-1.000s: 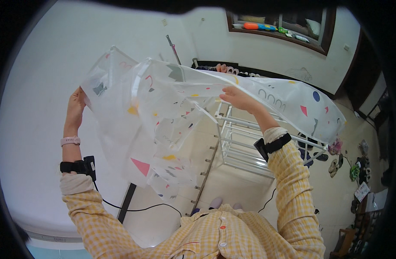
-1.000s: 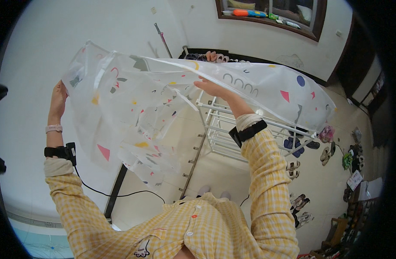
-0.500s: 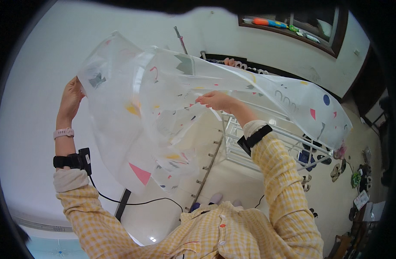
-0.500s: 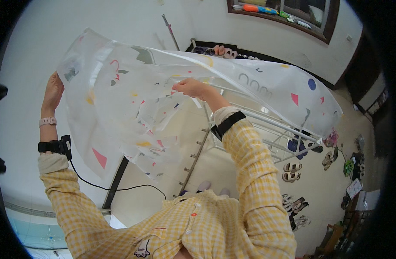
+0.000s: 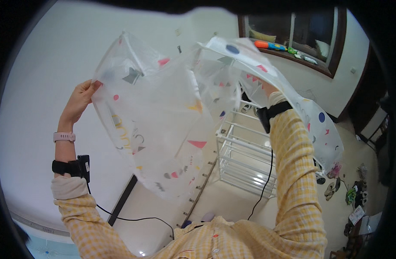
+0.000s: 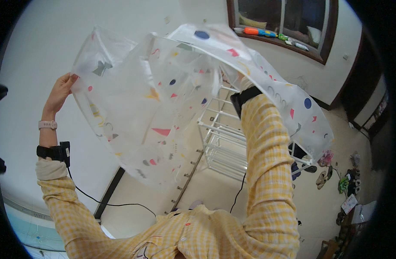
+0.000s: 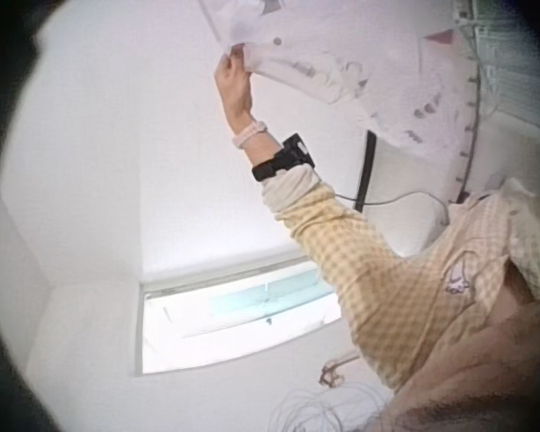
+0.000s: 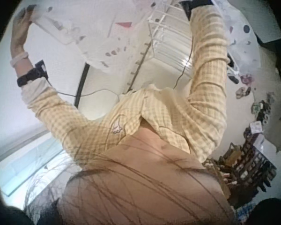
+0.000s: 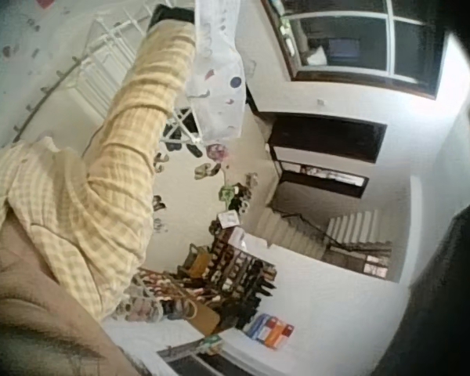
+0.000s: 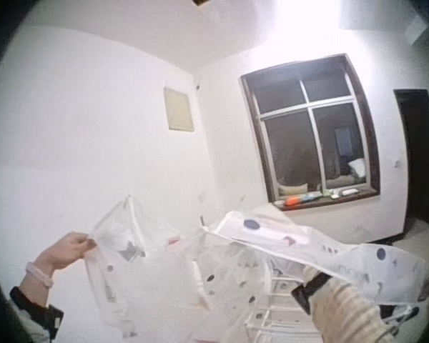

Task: The person assembles a collapsible fabric storage unit by first washing a metal frame in the bathroom, then carrying it to a hallway. They unfold a patterned fabric cover and fit it over the frame, securing it with ties and zippers.

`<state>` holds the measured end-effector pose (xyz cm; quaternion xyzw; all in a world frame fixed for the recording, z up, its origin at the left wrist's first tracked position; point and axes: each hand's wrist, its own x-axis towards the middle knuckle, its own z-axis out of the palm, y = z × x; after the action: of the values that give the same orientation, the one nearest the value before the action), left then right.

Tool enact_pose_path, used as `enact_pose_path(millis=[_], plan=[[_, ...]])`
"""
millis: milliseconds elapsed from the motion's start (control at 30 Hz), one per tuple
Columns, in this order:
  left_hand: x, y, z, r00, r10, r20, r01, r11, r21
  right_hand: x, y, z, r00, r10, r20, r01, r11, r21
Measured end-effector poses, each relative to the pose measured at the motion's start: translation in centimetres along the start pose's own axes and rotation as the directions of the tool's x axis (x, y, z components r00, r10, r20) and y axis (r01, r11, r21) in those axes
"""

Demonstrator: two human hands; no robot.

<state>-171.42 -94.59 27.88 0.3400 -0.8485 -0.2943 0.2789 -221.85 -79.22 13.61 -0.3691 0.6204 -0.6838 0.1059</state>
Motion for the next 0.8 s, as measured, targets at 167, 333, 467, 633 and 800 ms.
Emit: enact_pose_path(millis=[167,333,467,633,800], plan=[[0.8,5.9,3.6,0.986,0.154,-0.069,-0.156,0.987,-0.029,0.5,-5.6,-12.5,0.974,-0.111,-0.197,0.115,0.993,0.011],[-0.6,15.4,8.0,0.898,0.411,-0.157,-0.419,0.908,-0.02,-2.0,-11.7,-25.0,0.916,-0.207,-0.344,0.215,0.977,-0.017],[-1.5,21.2,10.8,0.844,0.536,-0.038,-0.537,0.84,-0.076,-4.6,-13.2,-32.2,0.877,-0.228,-0.423,0.235,0.971,-0.035],[-2.1,23.1,15.7,0.779,0.624,0.06,-0.611,0.777,-0.15,-10.3,-9.3,-38.6,0.853,-0.122,-0.507,0.154,0.988,0.02],[-3.4,20.2,23.1,0.717,0.67,0.194,-0.671,0.738,-0.07,-18.9,-0.9,-42.4,0.804,0.108,-0.585,-0.012,0.986,0.164]])
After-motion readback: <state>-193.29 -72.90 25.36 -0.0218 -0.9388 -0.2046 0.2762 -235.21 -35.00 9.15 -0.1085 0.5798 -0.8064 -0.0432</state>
